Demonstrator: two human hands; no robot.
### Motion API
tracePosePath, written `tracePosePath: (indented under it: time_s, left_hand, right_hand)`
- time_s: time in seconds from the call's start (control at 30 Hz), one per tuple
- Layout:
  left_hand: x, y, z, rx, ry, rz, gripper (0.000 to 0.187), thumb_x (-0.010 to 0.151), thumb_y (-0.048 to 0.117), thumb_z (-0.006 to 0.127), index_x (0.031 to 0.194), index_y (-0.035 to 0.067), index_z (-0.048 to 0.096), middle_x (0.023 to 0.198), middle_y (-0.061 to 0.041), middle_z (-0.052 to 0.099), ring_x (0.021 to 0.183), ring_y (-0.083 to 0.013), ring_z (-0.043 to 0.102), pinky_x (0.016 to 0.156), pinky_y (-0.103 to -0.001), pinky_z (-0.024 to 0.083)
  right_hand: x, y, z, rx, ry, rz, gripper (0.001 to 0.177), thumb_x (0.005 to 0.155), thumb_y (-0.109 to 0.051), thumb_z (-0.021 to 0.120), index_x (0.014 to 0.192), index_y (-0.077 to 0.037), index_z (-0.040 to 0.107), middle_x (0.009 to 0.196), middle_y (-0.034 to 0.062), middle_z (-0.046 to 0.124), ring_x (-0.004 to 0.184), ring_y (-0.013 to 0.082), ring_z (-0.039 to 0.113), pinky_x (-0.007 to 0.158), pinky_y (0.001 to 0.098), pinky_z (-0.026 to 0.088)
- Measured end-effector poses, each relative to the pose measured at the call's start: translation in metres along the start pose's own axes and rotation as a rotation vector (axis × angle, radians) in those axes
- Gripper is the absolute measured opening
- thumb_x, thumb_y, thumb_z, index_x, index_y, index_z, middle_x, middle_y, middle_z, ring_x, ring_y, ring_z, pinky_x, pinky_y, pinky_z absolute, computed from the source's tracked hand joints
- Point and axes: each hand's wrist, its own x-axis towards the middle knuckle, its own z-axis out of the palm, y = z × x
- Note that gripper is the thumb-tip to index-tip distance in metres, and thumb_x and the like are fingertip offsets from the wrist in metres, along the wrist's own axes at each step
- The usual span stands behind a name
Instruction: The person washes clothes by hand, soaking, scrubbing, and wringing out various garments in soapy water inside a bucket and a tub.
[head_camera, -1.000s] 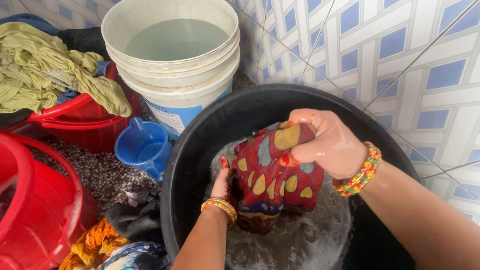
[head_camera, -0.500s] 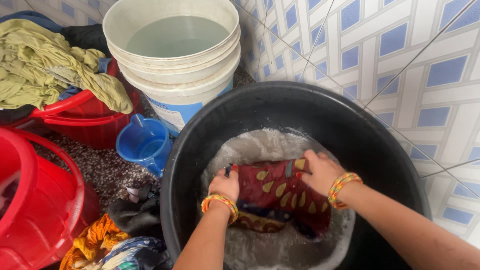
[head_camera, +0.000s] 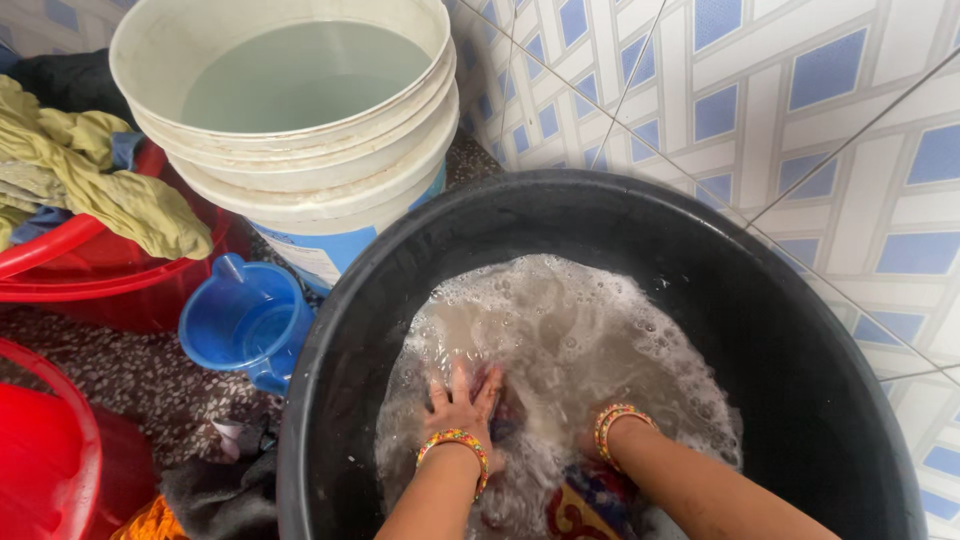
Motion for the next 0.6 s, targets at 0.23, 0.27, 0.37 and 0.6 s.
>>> tracePosePath:
  time_s: [0.23,0.27,0.37,0.6]
  left_hand:
    - [0.076,-0.016,0.051,-0.074,0.139,-0.039,0.078,0.128,0.047,0.057,0.193,0.022,0.024,0.187,-0.021,0.045,0.17,-0.0439,0.046,0.134,-0.067,0.043]
    - [0.069,-0.02,0.039,-0.198,0.177,-0.07,0.073,0.129,0.047,0.055,0.193,0.022,0.03,0.18,-0.023,0.053,0.163,-0.043,0.056,0.13,-0.061,0.049]
    - [0.025,-0.023,0.014,-0.449,0.237,-0.131,0.066,0.131,0.046,0.051,0.192,0.023,0.04,0.167,-0.026,0.069,0.148,-0.0413,0.076,0.122,-0.048,0.061]
    - [-0.002,-0.02,-0.023,-0.629,0.397,-0.12,0.068,0.101,0.049,0.077,0.168,0.044,0.067,0.18,-0.006,0.06,0.168,-0.0307,0.055,0.146,-0.057,0.031]
  right_hand:
    - [0.051,0.035,-0.012,0.165,0.19,0.127,0.093,0.095,-0.03,0.082,0.174,-0.019,0.034,0.172,0.0179,0.04,0.158,0.0496,0.042,0.128,0.0626,0.039]
    - [0.057,0.035,-0.02,0.201,0.234,0.135,0.092,0.094,-0.027,0.083,0.172,-0.017,0.037,0.169,0.0186,0.044,0.157,0.0485,0.045,0.127,0.0607,0.04]
    - [0.06,0.029,-0.032,0.349,0.349,0.12,0.09,0.088,-0.02,0.086,0.168,-0.011,0.045,0.163,0.0204,0.055,0.152,0.0453,0.054,0.124,0.055,0.045]
    - [0.005,0.027,-0.101,1.247,0.388,-0.196,0.079,0.075,-0.005,0.095,0.149,-0.004,0.067,0.131,0.016,0.089,0.127,0.0316,0.082,0.113,0.0388,0.06]
